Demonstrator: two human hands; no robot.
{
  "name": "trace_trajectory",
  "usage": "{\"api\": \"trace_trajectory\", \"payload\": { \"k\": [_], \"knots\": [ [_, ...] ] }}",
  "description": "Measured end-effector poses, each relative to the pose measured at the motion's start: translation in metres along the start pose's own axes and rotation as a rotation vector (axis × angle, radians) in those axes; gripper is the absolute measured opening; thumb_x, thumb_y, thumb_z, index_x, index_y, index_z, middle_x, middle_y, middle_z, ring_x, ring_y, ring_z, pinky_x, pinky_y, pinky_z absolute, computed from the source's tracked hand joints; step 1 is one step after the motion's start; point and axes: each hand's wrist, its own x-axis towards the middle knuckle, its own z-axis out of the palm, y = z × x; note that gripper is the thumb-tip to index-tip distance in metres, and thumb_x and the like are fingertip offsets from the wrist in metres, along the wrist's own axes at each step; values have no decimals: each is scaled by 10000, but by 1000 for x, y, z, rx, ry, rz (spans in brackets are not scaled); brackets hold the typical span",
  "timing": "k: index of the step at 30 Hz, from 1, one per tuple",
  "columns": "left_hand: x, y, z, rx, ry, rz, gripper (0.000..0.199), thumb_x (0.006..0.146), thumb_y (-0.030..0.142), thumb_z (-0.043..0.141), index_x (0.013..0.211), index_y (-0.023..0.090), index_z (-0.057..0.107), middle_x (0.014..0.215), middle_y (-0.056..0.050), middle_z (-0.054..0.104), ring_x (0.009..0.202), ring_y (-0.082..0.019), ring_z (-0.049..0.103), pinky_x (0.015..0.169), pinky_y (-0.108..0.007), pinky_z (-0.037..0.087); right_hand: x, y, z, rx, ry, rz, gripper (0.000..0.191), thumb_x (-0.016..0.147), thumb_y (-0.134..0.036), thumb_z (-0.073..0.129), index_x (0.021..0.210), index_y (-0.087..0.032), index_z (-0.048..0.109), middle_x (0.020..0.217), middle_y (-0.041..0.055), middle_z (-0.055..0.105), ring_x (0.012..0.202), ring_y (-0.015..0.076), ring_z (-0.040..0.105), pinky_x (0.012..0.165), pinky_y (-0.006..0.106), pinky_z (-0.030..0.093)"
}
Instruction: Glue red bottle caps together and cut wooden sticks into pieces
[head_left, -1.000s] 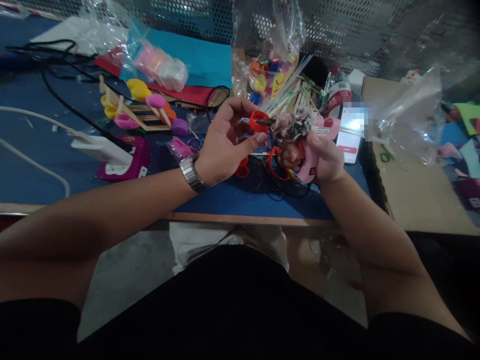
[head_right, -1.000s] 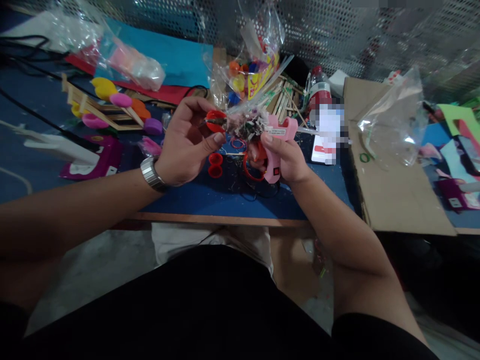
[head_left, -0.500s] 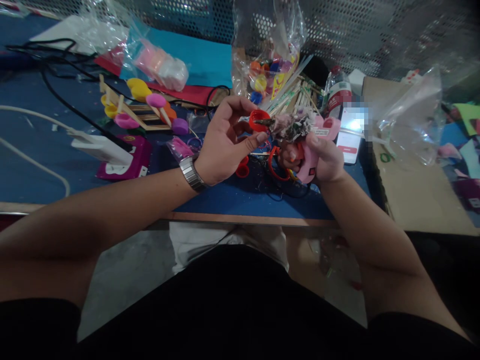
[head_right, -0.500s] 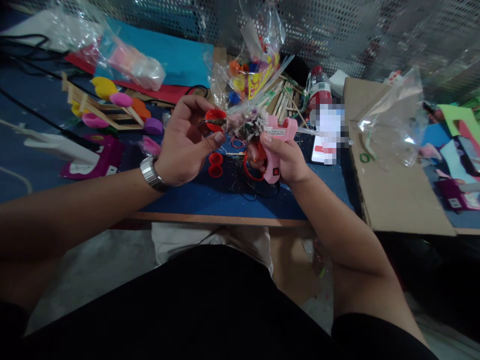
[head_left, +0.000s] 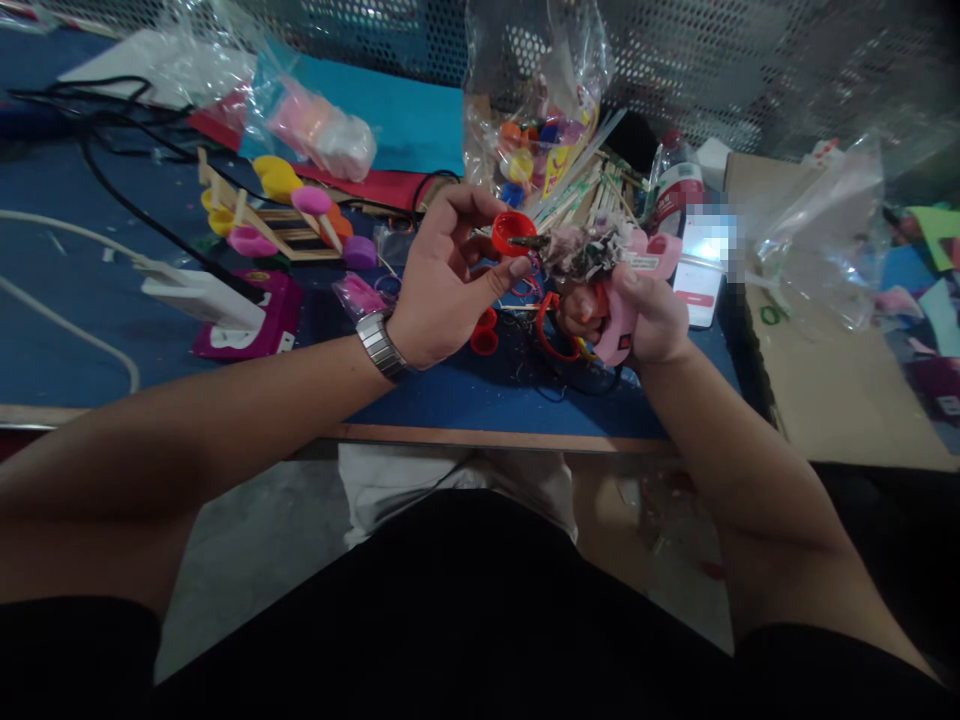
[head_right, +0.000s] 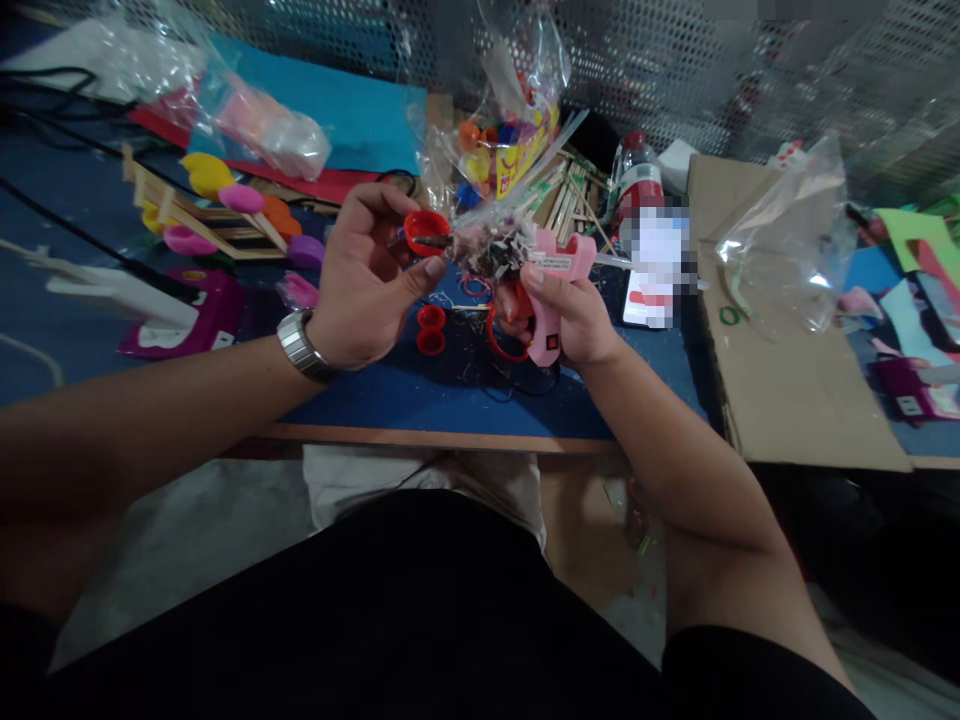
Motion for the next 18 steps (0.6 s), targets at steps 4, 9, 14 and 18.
{"api": "trace_trajectory", "payload": {
  "k": [4,9,14,18],
  "knots": [
    [0,0,0,-13,-7,7,634,850,736,919,1314,458,588,1372,-12,733,1288,-305,737,1086,-583,666,0,0,-2,-31,13,18,624,773,-844,854,805,-285,576,756,-3,523,594,152,476,477,367,484],
    [-1,6,2,-15,-1,-7,675,882,776,873,1330,378,560,1360,-14,717,1304,-274,716,1136,-528,631,0,4,-1,12,12,-8,555,802,-796,845,789,-285,627,765,10,541,592,160,456,462,367,444],
    [-1,6,2,-5,-6,-16,702,880,809,850,1339,373,549,1364,-29,706,1382,-306,688,1119,-526,626,0,4,0,-9,25,-2,599,788,-826,845,778,-288,583,778,4,536,604,157,449,471,361,448],
    [-1,6,1,-38,-35,15,606,924,729,863,1340,423,546,1368,18,702,1261,-236,696,1093,-509,633,0,0,2,-44,83,49,629,703,-858,865,759,-292,596,766,19,547,620,168,435,475,367,398]
  ]
}}
